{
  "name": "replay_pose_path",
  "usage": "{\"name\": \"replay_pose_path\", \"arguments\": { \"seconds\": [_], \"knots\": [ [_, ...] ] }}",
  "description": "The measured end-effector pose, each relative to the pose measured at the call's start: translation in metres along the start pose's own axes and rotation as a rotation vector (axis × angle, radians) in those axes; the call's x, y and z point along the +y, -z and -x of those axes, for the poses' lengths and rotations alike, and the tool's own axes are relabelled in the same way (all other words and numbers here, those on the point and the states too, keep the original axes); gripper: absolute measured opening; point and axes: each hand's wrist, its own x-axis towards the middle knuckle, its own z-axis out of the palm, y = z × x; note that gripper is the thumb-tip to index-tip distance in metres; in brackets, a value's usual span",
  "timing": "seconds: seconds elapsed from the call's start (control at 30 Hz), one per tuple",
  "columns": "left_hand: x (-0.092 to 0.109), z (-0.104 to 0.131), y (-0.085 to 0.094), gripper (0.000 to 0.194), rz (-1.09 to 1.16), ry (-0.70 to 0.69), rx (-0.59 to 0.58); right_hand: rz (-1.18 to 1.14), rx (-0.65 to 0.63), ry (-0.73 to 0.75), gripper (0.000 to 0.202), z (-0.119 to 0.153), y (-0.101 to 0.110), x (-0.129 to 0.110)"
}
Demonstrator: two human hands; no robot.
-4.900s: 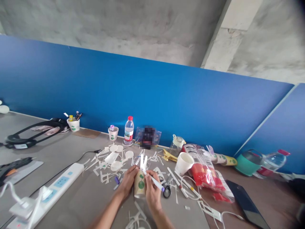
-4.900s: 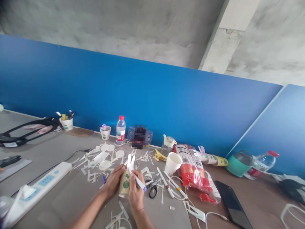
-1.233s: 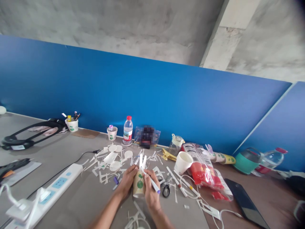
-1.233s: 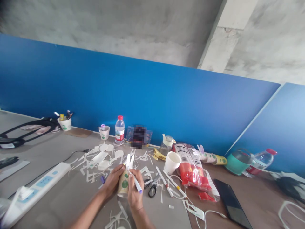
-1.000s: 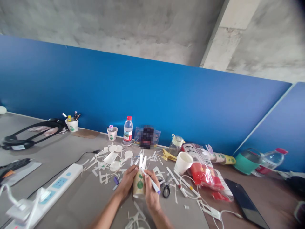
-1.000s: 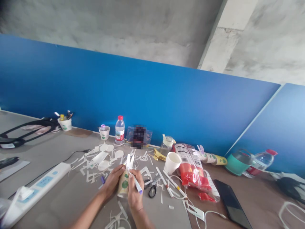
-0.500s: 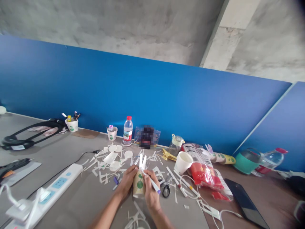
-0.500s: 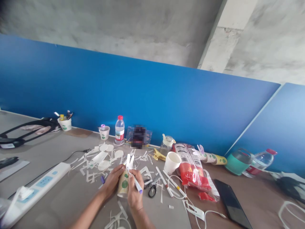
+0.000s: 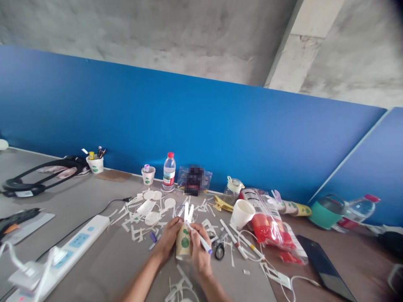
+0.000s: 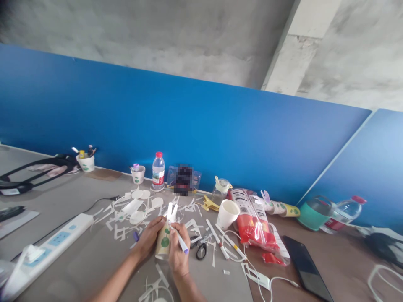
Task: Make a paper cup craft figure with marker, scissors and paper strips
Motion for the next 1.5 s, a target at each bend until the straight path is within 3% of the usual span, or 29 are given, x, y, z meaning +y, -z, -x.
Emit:
{"name": "replay_pose_path", "arguments": {
  "seconds": [0.5, 1.23, 1.5],
  "knots": [
    [-0.0004, -0.0021, 0.0002, 0.02, 0.032, -0.001, 0.009, 0.017, -0.032, -0.026, 0.027, -0.0003, 0.0004, -0.0026],
    [-0.0007, -0.0004, 0.0004, 0.024, 0.009, -0.009, -0.008, 0.025, -0.004, -0.008, 0.031, -0.0008, 0.0005, -0.003],
    [-0.004, -0.0032, 0.0013, 0.025, 0.011, -0.011, 0.003, 0.005, -0.051, -0.055, 0.031, -0.0012, 0.0005, -0.0004]
  ]
}}
